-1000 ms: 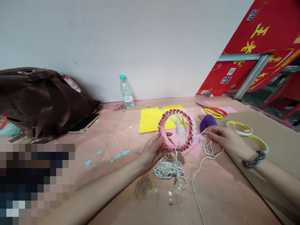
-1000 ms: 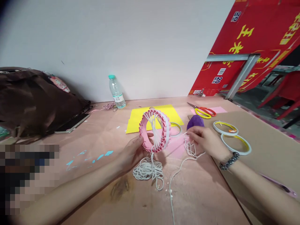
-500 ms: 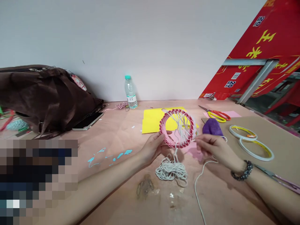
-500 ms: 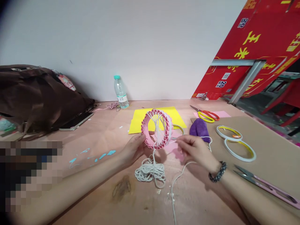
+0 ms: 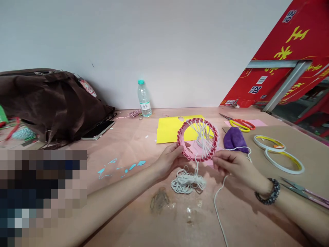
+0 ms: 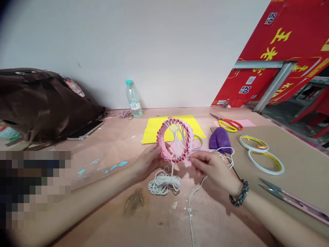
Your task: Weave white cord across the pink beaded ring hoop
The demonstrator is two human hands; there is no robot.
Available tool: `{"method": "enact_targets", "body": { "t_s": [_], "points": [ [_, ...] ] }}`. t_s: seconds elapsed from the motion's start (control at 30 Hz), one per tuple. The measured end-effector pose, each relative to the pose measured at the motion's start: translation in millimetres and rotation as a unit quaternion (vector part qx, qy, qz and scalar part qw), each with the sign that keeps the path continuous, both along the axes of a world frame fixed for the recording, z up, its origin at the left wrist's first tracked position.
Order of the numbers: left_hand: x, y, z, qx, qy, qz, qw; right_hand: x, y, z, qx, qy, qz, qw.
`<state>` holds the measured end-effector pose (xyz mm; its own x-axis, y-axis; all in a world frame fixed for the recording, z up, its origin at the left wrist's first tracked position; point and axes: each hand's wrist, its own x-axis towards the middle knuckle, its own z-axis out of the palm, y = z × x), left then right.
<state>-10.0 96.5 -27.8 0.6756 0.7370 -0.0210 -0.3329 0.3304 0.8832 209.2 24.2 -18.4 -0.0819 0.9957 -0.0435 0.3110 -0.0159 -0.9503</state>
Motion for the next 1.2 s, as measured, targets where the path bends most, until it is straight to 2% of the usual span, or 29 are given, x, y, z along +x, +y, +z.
{"method": "enact_targets", "body": {
  "t_s": [0.07, 0.13, 0.2, 0.27, 0.33, 0.4, 0.47, 0.57, 0.63, 0.67, 0.73, 0.8, 0.83, 0.87, 0.93, 0.97, 1.03, 1.1, 1.13, 1.2],
  "points": [
    [0.9, 1.0, 0.6, -0.004, 0.008, 0.016, 1.000, 26.1, 9.6, -1.0, 0.047, -0.066, -0.085, 0.993],
    [1.4, 1.9, 0.9, -0.006, 0.009, 0.033, 0.999, 45.5, 15.0, -1.4, 0.083, -0.176, -0.155, 0.969],
    [1.5, 2.5, 1.0, -0.003, 0.009, 0.032, 0.999, 47.1, 13.0, 0.5, 0.075, -0.227, -0.162, 0.957],
    [1.0, 2.7, 0.8, -0.001, 0.018, 0.015, 1.000, 30.5, 4.4, 4.5, 0.030, -0.149, -0.099, 0.983],
    [0.3, 2.6, 0.7, -0.003, 0.031, -0.001, 1.000, 5.1, -7.0, 8.6, -0.029, -0.007, 0.012, 0.999],
    [-0.2, 2.1, 1.0, -0.005, 0.031, 0.001, 1.000, -15.9, -16.0, 10.7, -0.083, 0.098, 0.107, 0.986],
    [-0.3, 1.5, 1.8, -0.007, 0.028, 0.008, 1.000, -22.6, -18.5, 10.1, -0.116, 0.139, 0.139, 0.974],
    [0.2, 0.8, 3.2, -0.009, 0.025, 0.013, 1.000, -1.3, -7.2, 5.9, -0.083, 0.093, 0.059, 0.990],
    [0.5, 0.9, 3.5, -0.009, 0.020, 0.020, 1.000, 26.1, 6.4, 2.9, -0.014, -0.017, -0.026, 0.999],
    [0.6, 1.2, 3.3, -0.009, 0.016, 0.026, 0.999, 40.0, 12.9, 1.7, 0.029, -0.094, -0.073, 0.992],
    [0.7, 1.6, 2.5, -0.013, 0.010, 0.033, 0.999, 60.6, 21.5, 0.4, 0.102, -0.237, -0.155, 0.954],
    [0.4, 1.9, 1.7, -0.019, 0.005, 0.028, 0.999, 63.7, 21.3, 0.9, 0.139, -0.306, -0.191, 0.922],
    [0.2, 1.9, 1.4, -0.021, 0.003, 0.023, 1.000, 57.6, 17.9, 1.9, 0.135, -0.296, -0.180, 0.928],
    [-0.1, 1.8, 1.2, -0.020, 0.003, 0.016, 1.000, 47.1, 12.6, 3.1, 0.120, -0.260, -0.148, 0.947],
    [-0.8, 1.5, 0.9, -0.014, 0.005, 0.007, 1.000, 18.6, -0.5, 6.1, 0.060, -0.138, -0.041, 0.988],
    [-1.1, 1.3, 0.9, -0.013, 0.007, 0.006, 1.000, 4.5, -6.7, 7.6, 0.023, -0.069, 0.018, 0.997],
    [-1.6, 1.2, 0.9, -0.014, 0.008, 0.009, 1.000, -14.9, -14.3, 9.9, -0.042, 0.027, 0.099, 0.994],
    [-1.8, 1.2, 1.3, -0.017, 0.007, 0.014, 1.000, -15.3, -13.1, 10.2, -0.055, 0.045, 0.099, 0.993],
    [-1.7, 1.3, 1.7, -0.016, 0.005, 0.015, 1.000, -8.4, -9.2, 9.6, -0.041, 0.027, 0.068, 0.996],
    [-1.1, 1.5, 2.5, -0.013, 0.001, 0.017, 1.000, 15.6, 2.0, 6.9, 0.010, -0.077, -0.031, 0.997]
  ]
}}
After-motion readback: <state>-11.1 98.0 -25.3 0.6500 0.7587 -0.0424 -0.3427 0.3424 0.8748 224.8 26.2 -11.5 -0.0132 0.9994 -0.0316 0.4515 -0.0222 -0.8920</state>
